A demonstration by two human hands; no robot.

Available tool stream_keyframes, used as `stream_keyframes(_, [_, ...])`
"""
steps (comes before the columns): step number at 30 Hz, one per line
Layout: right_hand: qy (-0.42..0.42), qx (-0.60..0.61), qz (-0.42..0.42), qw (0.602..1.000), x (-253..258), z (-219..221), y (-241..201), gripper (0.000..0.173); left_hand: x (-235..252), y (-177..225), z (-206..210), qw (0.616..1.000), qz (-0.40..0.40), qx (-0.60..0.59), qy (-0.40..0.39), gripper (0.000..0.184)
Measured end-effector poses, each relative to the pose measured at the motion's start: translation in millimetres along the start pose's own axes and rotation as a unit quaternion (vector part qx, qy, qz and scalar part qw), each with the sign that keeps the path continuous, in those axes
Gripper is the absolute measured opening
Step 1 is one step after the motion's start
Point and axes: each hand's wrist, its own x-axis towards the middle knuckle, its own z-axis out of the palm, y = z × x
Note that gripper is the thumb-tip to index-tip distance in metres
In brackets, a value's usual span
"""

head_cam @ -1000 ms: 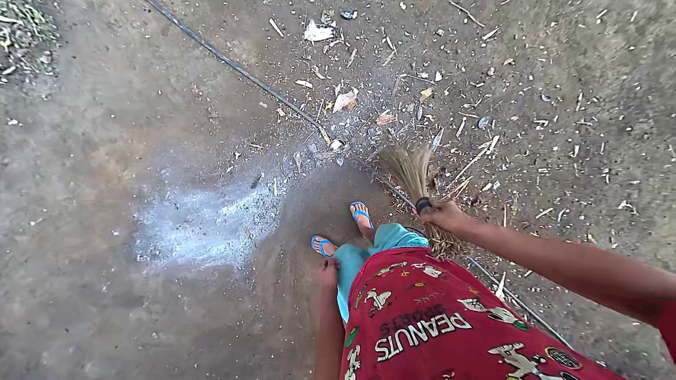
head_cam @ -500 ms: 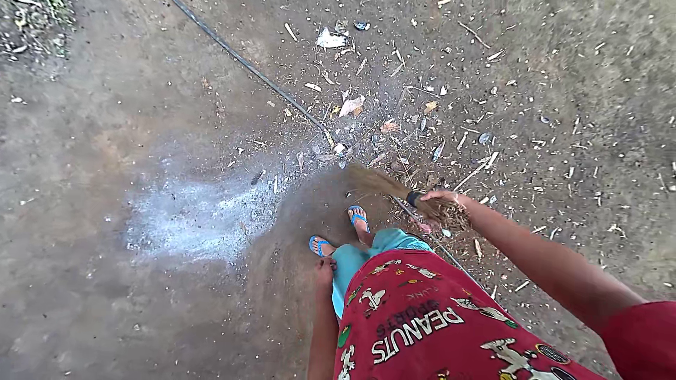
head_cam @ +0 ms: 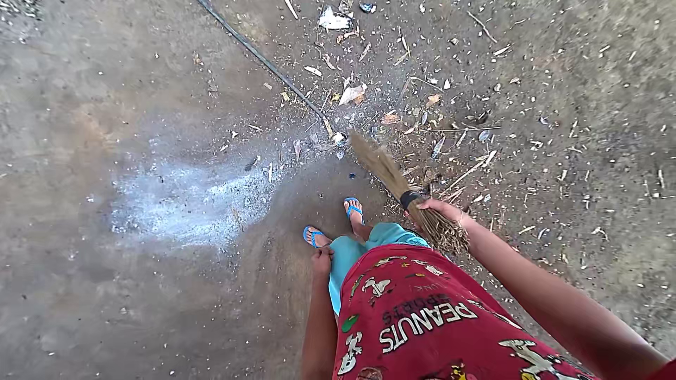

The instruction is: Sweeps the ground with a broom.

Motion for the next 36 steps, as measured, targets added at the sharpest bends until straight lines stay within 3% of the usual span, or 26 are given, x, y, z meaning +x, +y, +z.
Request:
stream_keyframes(3, [-0.199, 0.09, 0.084, 0.972, 12, 34, 14, 0.037, 1, 0, 1, 1.0, -0.007, -0.005, 0.001, 0.032])
stream_keyframes(6, [-0.276, 0.087, 0.091, 0.953, 46, 71, 36, 0.038, -5, -1, 0, 1.0, -0.006, -0.007, 0.007, 0.034])
stream_keyframes(10, [-0.199, 0.149, 0.116, 0.962, 69, 58, 35, 0.034, -11, -8, 0, 0.999, -0.003, -0.035, 0.022, 0.035])
stream_keyframes(13, [-0.052, 0.146, 0.039, 0.987, 65, 5, 22, 0.029, -13, -16, 0, 0.999, 0.004, -0.04, 0.026, 0.034])
stream_keyframes(16, [0.065, -0.001, 0.019, 0.998, 25, -16, 5, 0.03, -11, -21, -5, 0.998, -0.002, -0.047, 0.032, 0.034])
stream_keyframes(19, [0.184, -0.165, 0.012, 0.969, -26, 23, 10, 0.028, -9, -16, -13, 0.999, -0.011, -0.031, 0.027, 0.035])
stream_keyframes(22, [0.162, -0.164, 0.019, 0.973, -35, 34, 8, 0.028, -10, -8, -11, 0.999, -0.009, -0.029, 0.027, 0.036])
stream_keyframes(24, [0.104, -0.11, 0.05, 0.987, -26, 23, 0, 0.022, -12, -5, -11, 0.999, 0.01, -0.018, 0.028, 0.034])
stream_keyframes(26, [-0.036, -0.052, 0.089, 0.994, -9, 6, -7, 0.023, -11, -6, -11, 0.999, 0.032, -0.008, 0.027, 0.032])
stream_keyframes(28, [-0.17, 0.015, 0.116, 0.978, 4, -1, -6, 0.038, -11, -10, -11, 0.999, 0.031, -0.014, 0.028, 0.031])
stream_keyframes(30, [-0.227, 0.07, 0.116, 0.964, 19, -6, 2, 0.044, -11, -13, -11, 0.999, 0.028, -0.034, 0.029, 0.032])
stream_keyframes(33, [-0.219, 0.013, 0.089, 0.971, 49, -34, 1, 0.043, -7, -14, -10, 0.998, 0.017, -0.046, 0.034, 0.032])
stream_keyframes(36, [-0.079, 0.007, 0.009, 0.997, 46, -70, -17, 0.045, -3, -3, -15, 1.0, 0.0, -0.005, 0.018, 0.032])
